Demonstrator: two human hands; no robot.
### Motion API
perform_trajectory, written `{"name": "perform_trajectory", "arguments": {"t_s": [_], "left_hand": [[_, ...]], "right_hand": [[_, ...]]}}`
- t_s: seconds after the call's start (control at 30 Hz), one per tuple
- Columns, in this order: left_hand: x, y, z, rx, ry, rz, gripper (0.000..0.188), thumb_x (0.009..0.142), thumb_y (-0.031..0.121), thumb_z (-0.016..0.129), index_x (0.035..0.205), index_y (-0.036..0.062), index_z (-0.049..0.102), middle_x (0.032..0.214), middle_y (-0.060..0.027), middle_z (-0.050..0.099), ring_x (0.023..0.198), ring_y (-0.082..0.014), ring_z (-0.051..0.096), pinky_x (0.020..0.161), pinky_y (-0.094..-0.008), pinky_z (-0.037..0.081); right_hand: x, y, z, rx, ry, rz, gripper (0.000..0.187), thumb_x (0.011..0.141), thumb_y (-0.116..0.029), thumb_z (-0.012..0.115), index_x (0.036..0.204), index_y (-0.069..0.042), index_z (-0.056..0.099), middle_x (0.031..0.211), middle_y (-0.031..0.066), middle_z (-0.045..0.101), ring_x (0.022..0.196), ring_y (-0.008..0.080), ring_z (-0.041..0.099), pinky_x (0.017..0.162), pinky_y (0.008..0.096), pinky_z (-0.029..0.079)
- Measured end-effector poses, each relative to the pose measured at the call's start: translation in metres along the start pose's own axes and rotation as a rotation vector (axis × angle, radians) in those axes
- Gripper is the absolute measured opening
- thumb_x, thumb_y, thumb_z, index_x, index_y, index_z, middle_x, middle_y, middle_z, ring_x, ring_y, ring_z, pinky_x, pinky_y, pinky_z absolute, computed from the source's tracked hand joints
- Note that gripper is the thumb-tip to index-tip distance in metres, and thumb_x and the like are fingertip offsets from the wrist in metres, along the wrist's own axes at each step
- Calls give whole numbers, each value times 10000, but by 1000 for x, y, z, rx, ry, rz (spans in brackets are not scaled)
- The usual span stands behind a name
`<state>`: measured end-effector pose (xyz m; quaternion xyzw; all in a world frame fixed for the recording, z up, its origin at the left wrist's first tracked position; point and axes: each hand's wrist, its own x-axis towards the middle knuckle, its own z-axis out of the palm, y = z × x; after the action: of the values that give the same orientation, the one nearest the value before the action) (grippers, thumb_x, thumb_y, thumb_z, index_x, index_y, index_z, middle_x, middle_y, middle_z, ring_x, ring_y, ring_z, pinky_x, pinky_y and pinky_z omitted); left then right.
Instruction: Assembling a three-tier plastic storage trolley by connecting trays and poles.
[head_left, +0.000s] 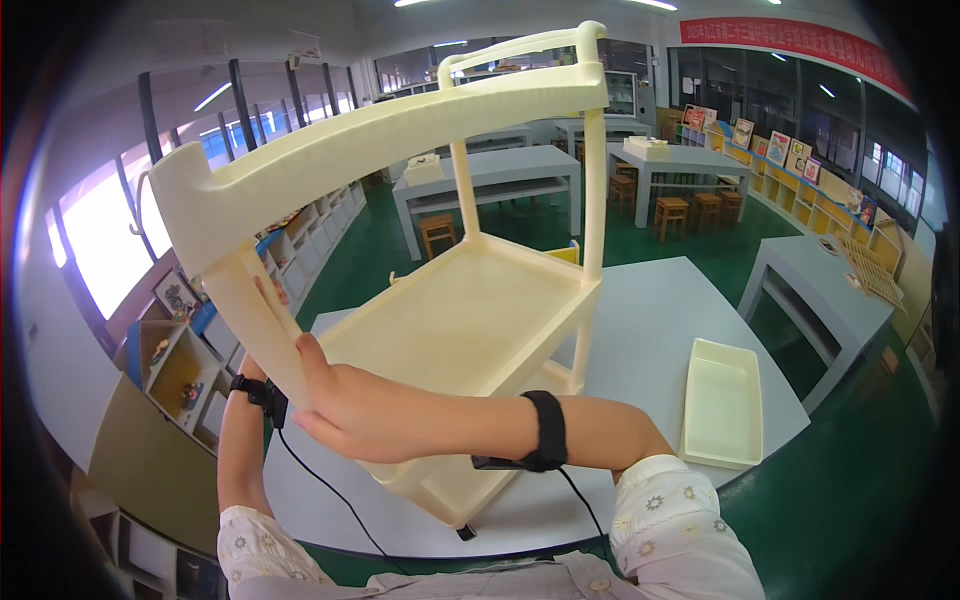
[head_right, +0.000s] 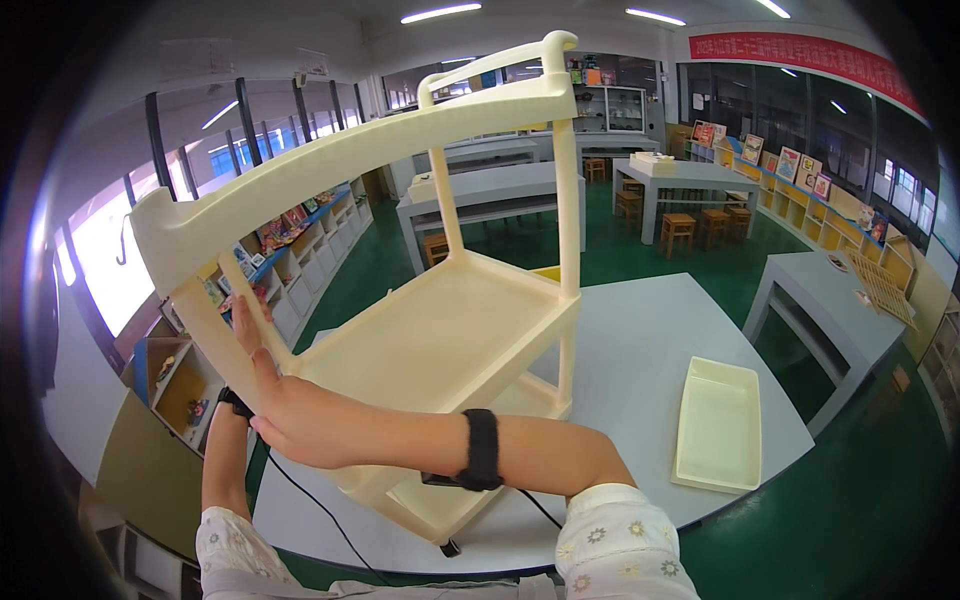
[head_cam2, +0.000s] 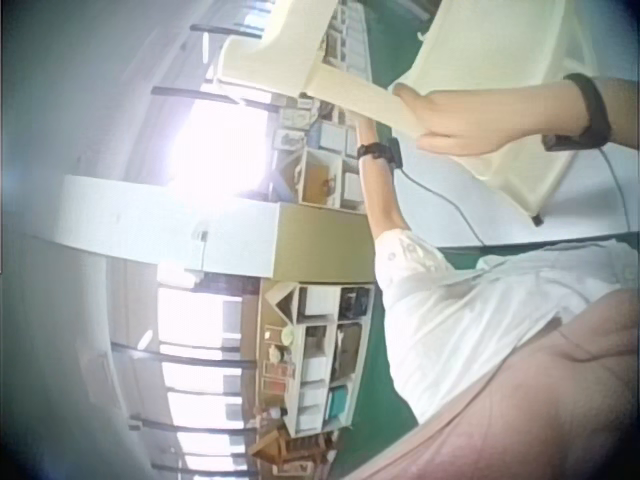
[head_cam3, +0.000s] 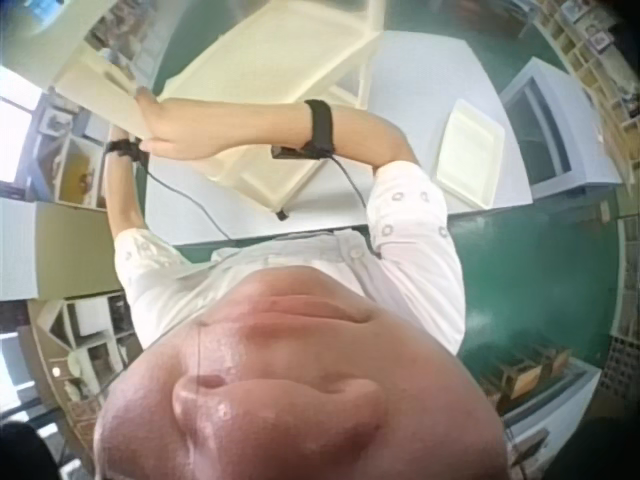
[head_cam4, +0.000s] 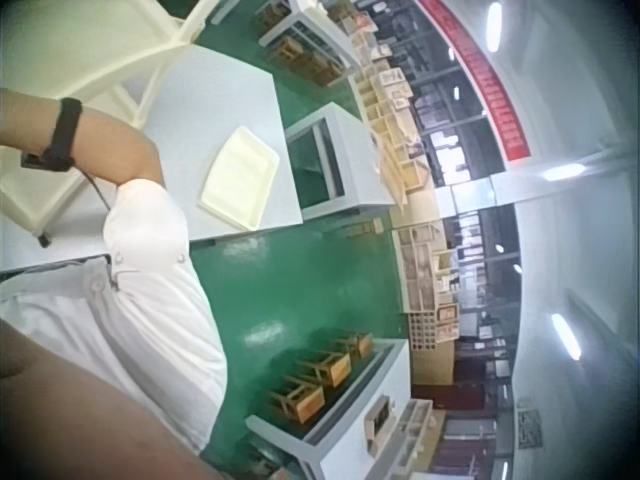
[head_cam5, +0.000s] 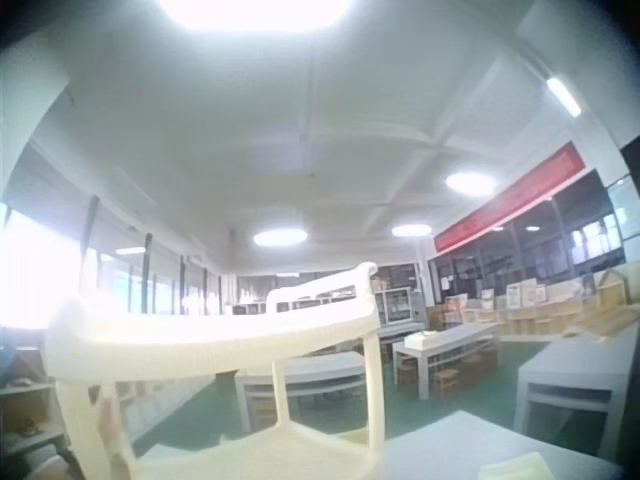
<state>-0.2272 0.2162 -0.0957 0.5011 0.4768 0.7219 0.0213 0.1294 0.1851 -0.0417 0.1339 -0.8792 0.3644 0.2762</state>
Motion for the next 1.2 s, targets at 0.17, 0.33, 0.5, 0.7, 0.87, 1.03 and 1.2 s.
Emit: {"name": "perform_trajectory", "arguments": {"t_s": [0.17,0.33,0.5,0.7,0.87,1.03,1.2], "left_hand": [[23,3,30,177,-187,-63,409,887,318,425,1197,52,423,957,-71,541,730,-133,503,715,-262,434],[43,62,16,459,-346,200,360,845,130,461,1190,28,444,1107,-114,512,1016,-140,481,859,-301,390],[14,237,57,14,-24,432,379,865,352,411,1056,57,556,1027,-81,570,970,-141,507,799,-304,397],[-6,286,96,186,-218,342,265,890,254,443,1034,55,544,839,-26,580,738,-104,555,641,-208,465],[-1,269,83,353,-143,536,310,858,274,429,976,26,571,945,-96,608,858,-139,590,726,-243,474],[-9,261,99,388,-50,674,224,819,193,509,946,25,584,908,-80,608,817,-122,576,722,-234,459],[3,241,87,309,-4,641,237,787,210,569,960,47,572,890,-49,583,776,-105,544,671,-229,442]], "right_hand": [[26,18,15,10,93,26,560,799,-125,519,1135,145,162,712,293,518,675,439,532,586,438,434],[42,36,18,-62,199,2,431,810,-163,528,1056,96,287,650,253,519,612,373,563,530,419,435],[69,53,6,397,170,-101,311,857,-220,484,1037,-4,353,661,82,517,591,175,557,547,304,449],[101,28,-1,669,266,-132,317,884,-308,447,1002,-25,367,611,37,481,484,107,502,452,235,419],[104,24,9,593,313,-157,311,886,-351,433,909,-45,381,562,40,426,412,109,428,403,234,376],[99,28,3,582,307,-180,309,889,-301,440,974,-11,377,551,38,440,418,116,448,401,243,388],[78,28,-22,170,235,-28,380,837,-254,516,1037,45,394,776,194,533,706,243,556,663,341,445]]}}
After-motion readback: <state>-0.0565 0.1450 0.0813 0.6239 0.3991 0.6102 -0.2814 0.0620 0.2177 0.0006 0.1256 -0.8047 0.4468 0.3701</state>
